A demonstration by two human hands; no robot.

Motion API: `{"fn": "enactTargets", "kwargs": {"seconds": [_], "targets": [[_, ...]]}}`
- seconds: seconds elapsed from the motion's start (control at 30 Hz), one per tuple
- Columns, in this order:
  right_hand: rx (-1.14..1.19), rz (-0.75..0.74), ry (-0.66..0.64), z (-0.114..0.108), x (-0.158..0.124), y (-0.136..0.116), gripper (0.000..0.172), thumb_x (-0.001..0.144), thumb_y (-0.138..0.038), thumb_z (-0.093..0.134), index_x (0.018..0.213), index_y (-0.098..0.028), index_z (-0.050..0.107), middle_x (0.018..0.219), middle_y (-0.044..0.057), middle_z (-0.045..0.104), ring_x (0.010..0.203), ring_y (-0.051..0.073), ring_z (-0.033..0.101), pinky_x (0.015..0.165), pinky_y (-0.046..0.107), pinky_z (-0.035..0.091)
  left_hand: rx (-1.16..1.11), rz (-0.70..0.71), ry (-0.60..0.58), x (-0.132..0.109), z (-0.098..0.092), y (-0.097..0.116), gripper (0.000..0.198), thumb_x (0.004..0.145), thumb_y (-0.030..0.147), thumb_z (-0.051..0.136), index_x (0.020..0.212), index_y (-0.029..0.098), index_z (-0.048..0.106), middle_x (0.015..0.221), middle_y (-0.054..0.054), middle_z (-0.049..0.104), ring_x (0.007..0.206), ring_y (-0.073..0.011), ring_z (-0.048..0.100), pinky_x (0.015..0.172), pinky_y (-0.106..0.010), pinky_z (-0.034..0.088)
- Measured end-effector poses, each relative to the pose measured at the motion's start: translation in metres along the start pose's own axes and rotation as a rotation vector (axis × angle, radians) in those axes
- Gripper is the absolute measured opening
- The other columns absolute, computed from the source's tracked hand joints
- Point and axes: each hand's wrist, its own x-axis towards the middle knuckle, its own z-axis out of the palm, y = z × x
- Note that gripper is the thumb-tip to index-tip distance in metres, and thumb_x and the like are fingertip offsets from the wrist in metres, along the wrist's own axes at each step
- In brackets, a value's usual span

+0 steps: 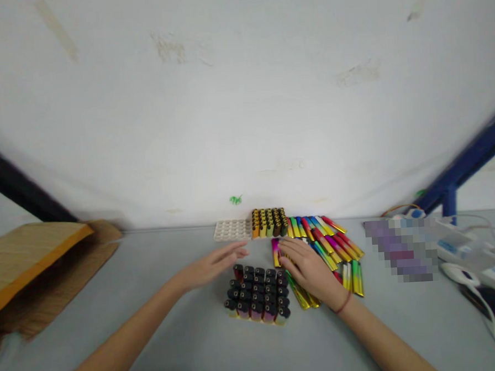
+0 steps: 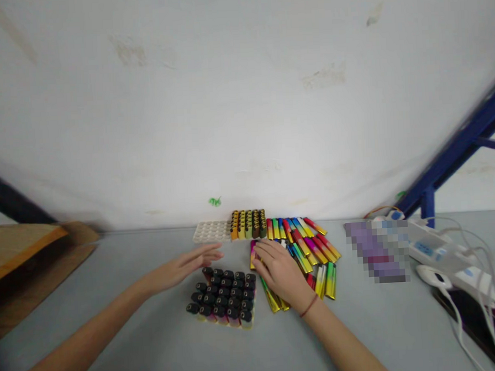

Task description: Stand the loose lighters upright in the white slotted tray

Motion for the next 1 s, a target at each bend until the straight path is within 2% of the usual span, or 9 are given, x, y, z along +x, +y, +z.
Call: {"fn": "enactTargets", "kwargs": {"seconds": [0.1,0.17,0.2,0.27,0.4,0.6,0.7,0.87,1.0], "targets": [[0.147,0.114,0.058,-0.006,-0.025,-0.007,0.040,0.096,-0.033,0.036,0.130,-0.017,0.051,0.127,0.013,0.058,0.121,0.023,0.052,0.104,0.044,0.040,0.056,0.045,-0.054,-0.031,0.015,-0.015,0.110,0.069,0.077,0.062,0.152,0.020,0.016,0.150,-0.015,0.032,0.136,-0.0304,0.032,0.110,-0.041,0.023],[0.173,0.108,-0.059,-0.005,-0.041,-0.019,0.068,0.085,-0.047,0.055,0.142,-0.014,0.037,0.131,0.017,0.054,0.123,0.029,0.049,0.102,0.048,0.041,0.122,0.059,0.007,-0.040,0.032,-0.023,0.130,0.055,0.069,0.078,0.152,0.017,0.010,0.153,-0.016,0.026,0.138,-0.0354,0.027,0.112,-0.045,0.017],[0.165,0.123,-0.115,-0.002,-0.048,-0.025,0.088,0.076,-0.052,0.065,0.146,-0.013,0.029,0.133,0.019,0.052,0.127,0.032,0.046,0.105,0.051,0.038,0.152,0.063,0.054,-0.040,0.040,-0.025,0.133,0.051,0.061,0.084,0.152,0.016,0.010,0.153,-0.016,0.025,0.138,-0.0371,0.025,0.113,-0.044,0.015],[0.141,0.136,-0.174,0.006,-0.057,-0.039,0.114,0.061,-0.052,0.077,0.149,-0.010,0.020,0.140,0.023,0.045,0.131,0.037,0.040,0.108,0.056,0.032,0.196,0.049,0.141,-0.039,0.053,-0.027,0.114,0.063,0.047,0.081,0.152,0.020,0.015,0.153,-0.012,0.028,0.136,-0.0358,0.029,0.113,-0.040,0.019],[0.163,0.183,-0.168,0.025,-0.068,-0.051,0.106,0.065,-0.035,0.077,0.150,-0.012,0.019,0.143,0.022,0.041,0.134,0.035,0.037,0.110,0.054,0.031,0.218,0.047,0.176,-0.041,0.064,-0.026,0.103,0.059,0.038,0.083,0.147,0.028,0.029,0.144,-0.005,0.044,0.128,-0.0354,0.041,0.109,-0.035,0.026],[0.298,0.165,-0.119,0.038,-0.087,-0.051,0.095,0.064,-0.026,0.075,0.145,-0.014,0.028,0.142,0.021,0.042,0.133,0.034,0.040,0.109,0.053,0.033,0.208,0.056,0.253,-0.059,0.083,-0.027,0.088,0.056,0.033,0.080,0.136,0.025,0.044,0.128,-0.006,0.057,0.117,-0.0347,0.051,0.103,-0.039,0.037],[0.309,0.140,-0.141,0.038,-0.091,-0.055,0.103,0.059,-0.029,0.080,0.146,-0.013,0.026,0.144,0.022,0.040,0.134,0.035,0.036,0.110,0.055,0.030,0.199,0.066,0.269,-0.060,0.092,-0.024,0.083,0.059,0.033,0.077,0.134,0.023,0.044,0.127,-0.007,0.056,0.117,-0.0338,0.051,0.102,-0.040,0.038],[0.254,0.168,-0.126,0.046,-0.094,-0.055,0.109,0.060,-0.036,0.082,0.147,-0.010,0.021,0.144,0.026,0.038,0.136,0.038,0.032,0.110,0.058,0.028,0.184,0.086,0.135,-0.057,0.095,-0.023,0.088,0.062,0.034,0.078,0.138,0.025,0.035,0.131,-0.007,0.053,0.117,-0.0308,0.051,0.101,-0.034,0.039],[0.291,0.150,-0.059,0.051,-0.099,-0.044,0.110,0.061,-0.037,0.081,0.149,-0.013,0.019,0.138,0.023,0.046,0.134,0.036,0.038,0.108,0.054,0.034,0.185,0.084,0.174,-0.051,0.099,-0.020,0.087,0.061,0.034,0.078,0.136,0.024,0.037,0.124,-0.007,0.058,0.111,-0.0318,0.056,0.097,-0.034,0.042]]}}
